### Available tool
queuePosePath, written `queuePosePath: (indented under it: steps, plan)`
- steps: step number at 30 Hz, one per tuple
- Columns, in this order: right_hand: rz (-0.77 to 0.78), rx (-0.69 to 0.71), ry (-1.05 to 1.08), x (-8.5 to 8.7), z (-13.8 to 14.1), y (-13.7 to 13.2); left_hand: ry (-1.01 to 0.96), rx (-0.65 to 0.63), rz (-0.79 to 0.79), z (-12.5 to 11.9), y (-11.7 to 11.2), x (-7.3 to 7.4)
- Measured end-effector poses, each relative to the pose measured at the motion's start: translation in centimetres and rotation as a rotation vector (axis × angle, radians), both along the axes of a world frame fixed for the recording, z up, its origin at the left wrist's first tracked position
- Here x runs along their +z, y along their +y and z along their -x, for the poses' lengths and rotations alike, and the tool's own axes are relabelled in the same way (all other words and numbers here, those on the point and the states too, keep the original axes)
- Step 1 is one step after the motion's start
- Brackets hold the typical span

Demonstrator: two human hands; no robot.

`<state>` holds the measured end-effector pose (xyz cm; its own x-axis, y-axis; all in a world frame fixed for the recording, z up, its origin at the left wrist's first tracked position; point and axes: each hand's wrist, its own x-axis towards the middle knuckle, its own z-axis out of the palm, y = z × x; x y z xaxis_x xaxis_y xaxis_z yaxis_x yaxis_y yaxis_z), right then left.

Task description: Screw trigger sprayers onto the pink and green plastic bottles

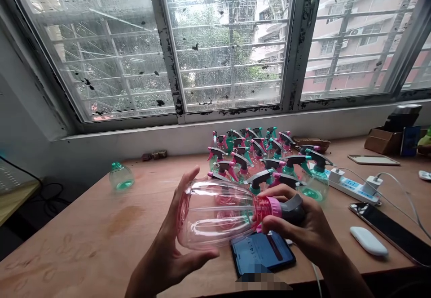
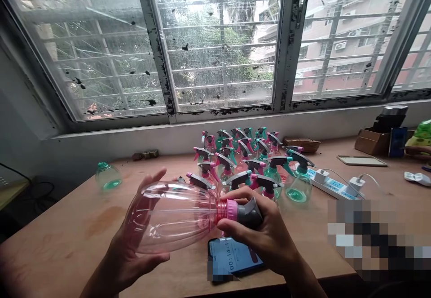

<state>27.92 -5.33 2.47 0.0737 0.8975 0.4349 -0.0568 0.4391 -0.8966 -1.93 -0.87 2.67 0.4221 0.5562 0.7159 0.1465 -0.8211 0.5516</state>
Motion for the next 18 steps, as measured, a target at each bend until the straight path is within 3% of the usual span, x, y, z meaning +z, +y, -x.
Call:
queuePosePath:
  steps: [5,12,18]
  plan:
    - [0.032,0.024,0.070,0.49,0.49,-0.21,0.012,-0.010,-0.123,0.04,0.16,0.22]
    - [-0.084,-0.053,-0.054,0.06,0.51,-0.03,-0.002,0.011,0.017,-0.26,-0.01,0.61]
    - [-0.027,0.017,-0.007,-0.07,0.39,0.07,0.002,-0.013,-0.101,-0.31,-0.06,0.59]
